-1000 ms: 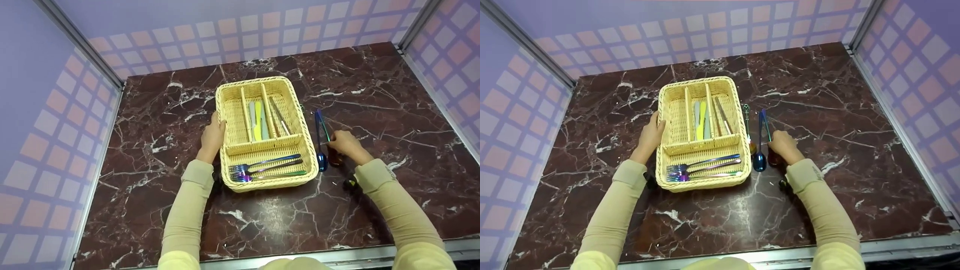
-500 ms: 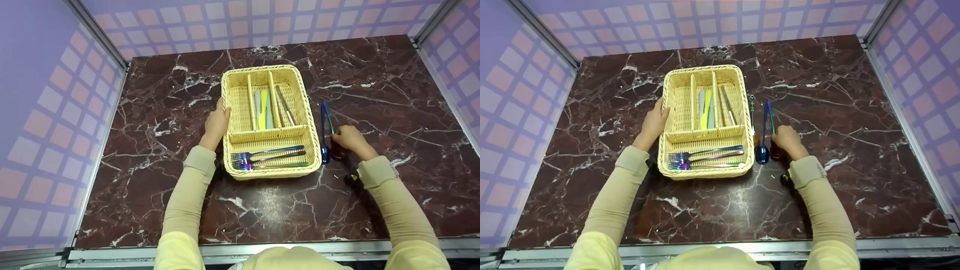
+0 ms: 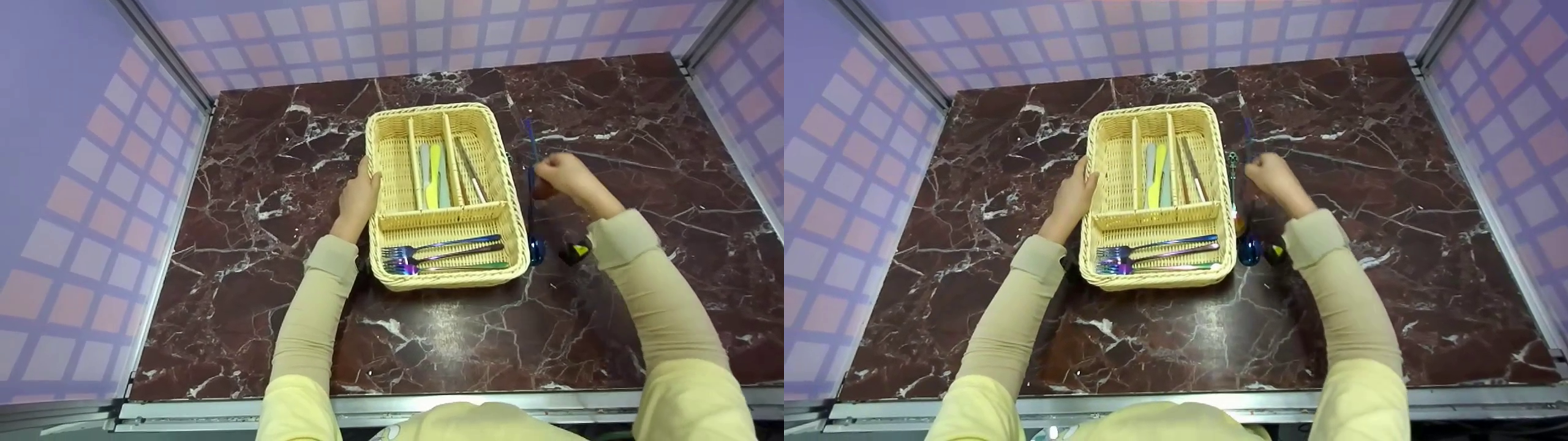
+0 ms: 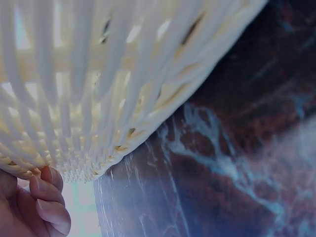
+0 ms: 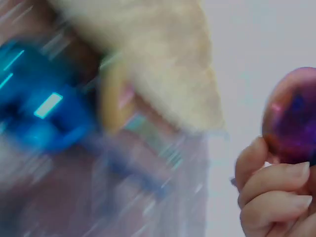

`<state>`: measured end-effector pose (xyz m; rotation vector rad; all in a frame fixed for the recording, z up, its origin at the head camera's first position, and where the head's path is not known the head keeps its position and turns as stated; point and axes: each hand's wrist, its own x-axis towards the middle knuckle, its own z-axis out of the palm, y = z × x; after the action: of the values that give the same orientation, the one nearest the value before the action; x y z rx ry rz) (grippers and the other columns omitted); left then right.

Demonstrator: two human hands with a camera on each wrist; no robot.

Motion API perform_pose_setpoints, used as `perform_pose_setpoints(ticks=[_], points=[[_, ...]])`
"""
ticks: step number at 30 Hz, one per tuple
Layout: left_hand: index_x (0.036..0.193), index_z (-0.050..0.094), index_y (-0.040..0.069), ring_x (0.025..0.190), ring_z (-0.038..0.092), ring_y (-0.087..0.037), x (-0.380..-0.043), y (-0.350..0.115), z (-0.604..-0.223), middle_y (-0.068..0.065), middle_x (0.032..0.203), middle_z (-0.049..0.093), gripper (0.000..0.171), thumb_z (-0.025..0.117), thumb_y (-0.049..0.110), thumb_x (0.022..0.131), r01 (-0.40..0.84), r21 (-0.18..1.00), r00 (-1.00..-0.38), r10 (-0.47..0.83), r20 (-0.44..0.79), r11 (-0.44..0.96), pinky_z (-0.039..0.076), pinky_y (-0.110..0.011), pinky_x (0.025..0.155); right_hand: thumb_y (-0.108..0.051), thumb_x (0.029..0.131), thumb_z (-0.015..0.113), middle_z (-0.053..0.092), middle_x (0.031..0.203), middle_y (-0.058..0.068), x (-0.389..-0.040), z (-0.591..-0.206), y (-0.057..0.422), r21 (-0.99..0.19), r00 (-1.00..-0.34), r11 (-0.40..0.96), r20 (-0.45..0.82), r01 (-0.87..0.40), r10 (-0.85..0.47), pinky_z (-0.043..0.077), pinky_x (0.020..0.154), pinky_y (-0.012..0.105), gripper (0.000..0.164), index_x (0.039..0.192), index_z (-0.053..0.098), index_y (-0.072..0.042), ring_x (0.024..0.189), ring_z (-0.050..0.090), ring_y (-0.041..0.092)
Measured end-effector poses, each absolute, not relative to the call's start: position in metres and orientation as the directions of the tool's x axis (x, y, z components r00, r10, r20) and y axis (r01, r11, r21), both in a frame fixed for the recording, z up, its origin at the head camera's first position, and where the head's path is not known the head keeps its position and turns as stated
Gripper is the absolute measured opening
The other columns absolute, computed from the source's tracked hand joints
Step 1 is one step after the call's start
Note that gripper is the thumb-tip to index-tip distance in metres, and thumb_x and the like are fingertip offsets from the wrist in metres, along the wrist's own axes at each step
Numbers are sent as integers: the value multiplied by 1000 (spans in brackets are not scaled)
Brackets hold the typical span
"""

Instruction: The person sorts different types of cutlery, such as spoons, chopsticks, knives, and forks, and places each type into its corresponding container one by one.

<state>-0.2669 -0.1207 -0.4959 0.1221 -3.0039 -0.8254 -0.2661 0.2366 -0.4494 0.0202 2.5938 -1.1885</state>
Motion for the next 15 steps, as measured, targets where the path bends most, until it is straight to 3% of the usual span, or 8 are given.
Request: perform_pose_setpoints(ticks=[5, 9, 15], points=[[144, 27, 11, 69, 61, -33, -267, -121, -495, -20, 78, 63, 52, 37, 33, 98, -83, 513, -996, -89, -13, 854, 46, -46, 61, -14, 91, 46, 46, 70, -1, -288, -418, 172, -804, -959, 584, -240, 110, -151, 39, 44, 17, 14, 84, 50, -2, 47, 43, 0], [144, 28, 12, 71, 62, -34, -264, -120, -494, -21, 82, 64, 51, 38, 33, 98, -89, 521, -995, -97, -12, 849, 47, -47, 63, -16, 95, 45, 52, 71, 0, -301, -406, 114, -801, -899, 584, -344, 131, -270, 39, 48, 16, 16, 91, 51, -2, 50, 52, 2], [145, 26, 14, 70, 62, -33, -264, -121, -494, -20, 82, 65, 51, 36, 34, 99, -96, 521, -995, -99, -23, 848, 47, -47, 63, -11, 94, 40, 59, 53, -2, -318, -420, 45, -767, -813, 627, -448, 136, -372, 31, 43, 19, 30, 67, 51, -7, 41, 47, 5]])
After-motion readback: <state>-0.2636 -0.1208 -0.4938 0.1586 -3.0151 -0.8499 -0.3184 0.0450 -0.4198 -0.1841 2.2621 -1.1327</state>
